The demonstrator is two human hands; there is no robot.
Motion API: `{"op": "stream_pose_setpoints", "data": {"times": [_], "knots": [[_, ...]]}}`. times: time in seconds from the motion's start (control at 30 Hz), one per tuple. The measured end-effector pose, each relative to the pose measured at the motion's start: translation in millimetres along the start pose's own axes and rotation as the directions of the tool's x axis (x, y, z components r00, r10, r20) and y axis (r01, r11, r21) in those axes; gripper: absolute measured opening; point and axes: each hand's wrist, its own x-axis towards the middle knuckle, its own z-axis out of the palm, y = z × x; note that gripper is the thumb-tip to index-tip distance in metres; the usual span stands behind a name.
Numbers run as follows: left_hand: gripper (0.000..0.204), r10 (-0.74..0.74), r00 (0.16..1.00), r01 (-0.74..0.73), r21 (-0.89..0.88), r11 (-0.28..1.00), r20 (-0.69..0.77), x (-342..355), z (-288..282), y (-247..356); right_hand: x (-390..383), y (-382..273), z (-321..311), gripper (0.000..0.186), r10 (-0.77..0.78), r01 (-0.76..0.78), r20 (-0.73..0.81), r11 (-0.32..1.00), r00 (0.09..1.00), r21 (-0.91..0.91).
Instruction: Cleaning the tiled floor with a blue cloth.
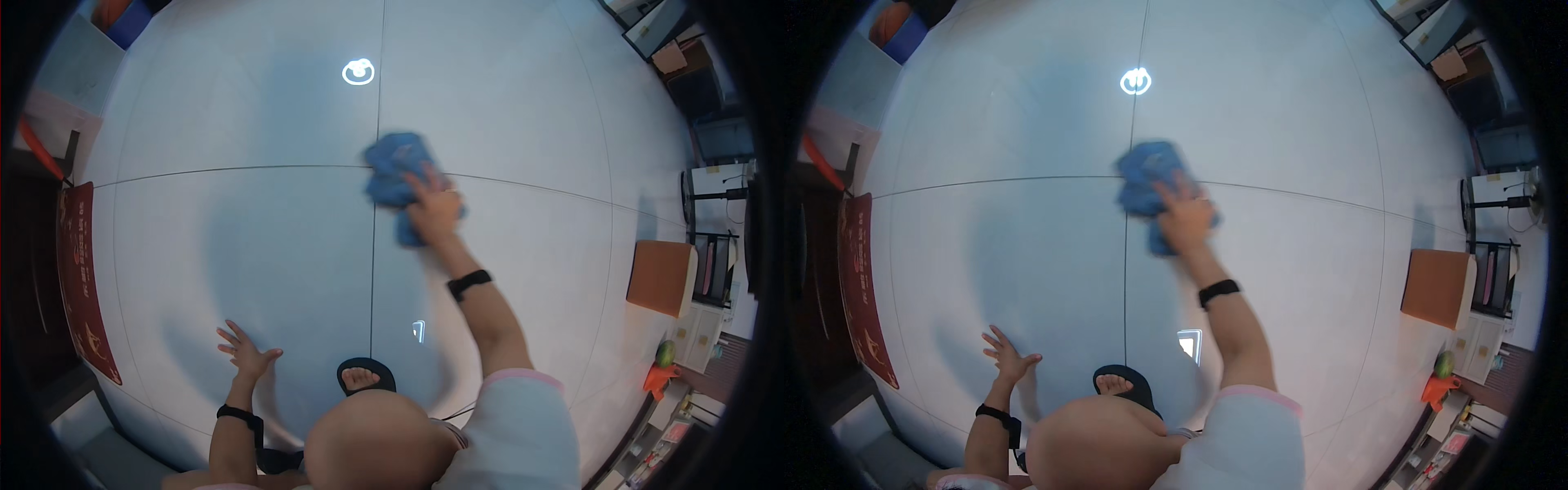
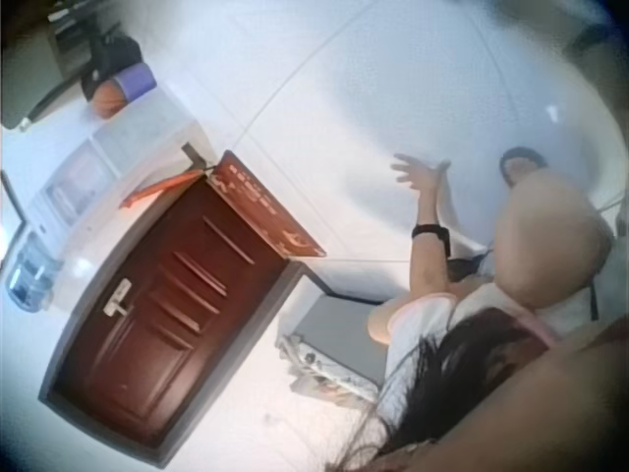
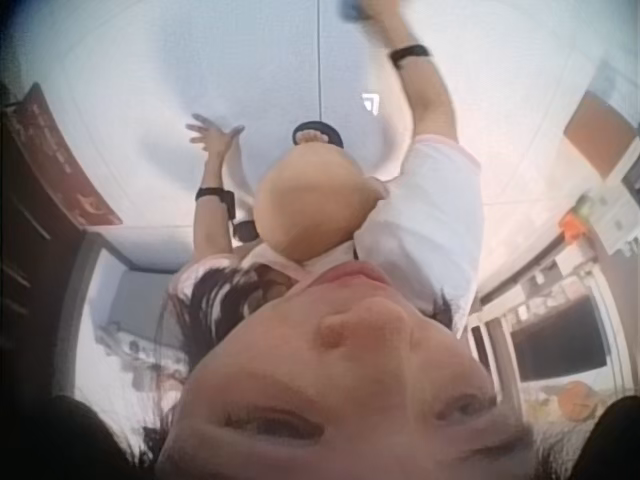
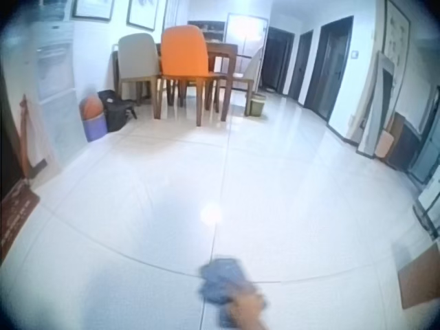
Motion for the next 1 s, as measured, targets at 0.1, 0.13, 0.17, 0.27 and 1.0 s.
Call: {"op": "stream_pose_setpoints", "data": {"times": [0.1,0.13,0.17,0.27,1.0], "knots": [[0.138,-0.006,0.999,0.005,-0.026,1.000,-0.044,1,-1,-3,-24,87,-46,0.062,0.322,-0.296,0.037,0.905,0.946,-0.307],[0.138,-0.002,0.999,0.001,-0.031,1.000,-0.038,2,-2,1,-41,126,-54,0.060,0.418,-0.405,-0.016,0.869,0.908,-0.284],[0.139,-0.006,0.999,0.004,-0.046,0.999,-0.045,7,-2,7,-44,144,-64,0.059,0.666,-0.638,-0.021,0.704,0.745,-0.313],[0.139,-0.051,0.999,0.051,-0.038,0.998,-0.004,8,-3,20,-59,181,-85,0.050,0.920,-0.926,-0.138,0.348,0.368,-0.146],[0.142,-0.011,1.000,0.012,-0.020,1.000,0.006,6,8,1,89,-124,55,0.050,-0.250,0.219,0.220,0.963,0.943,0.157]]}}
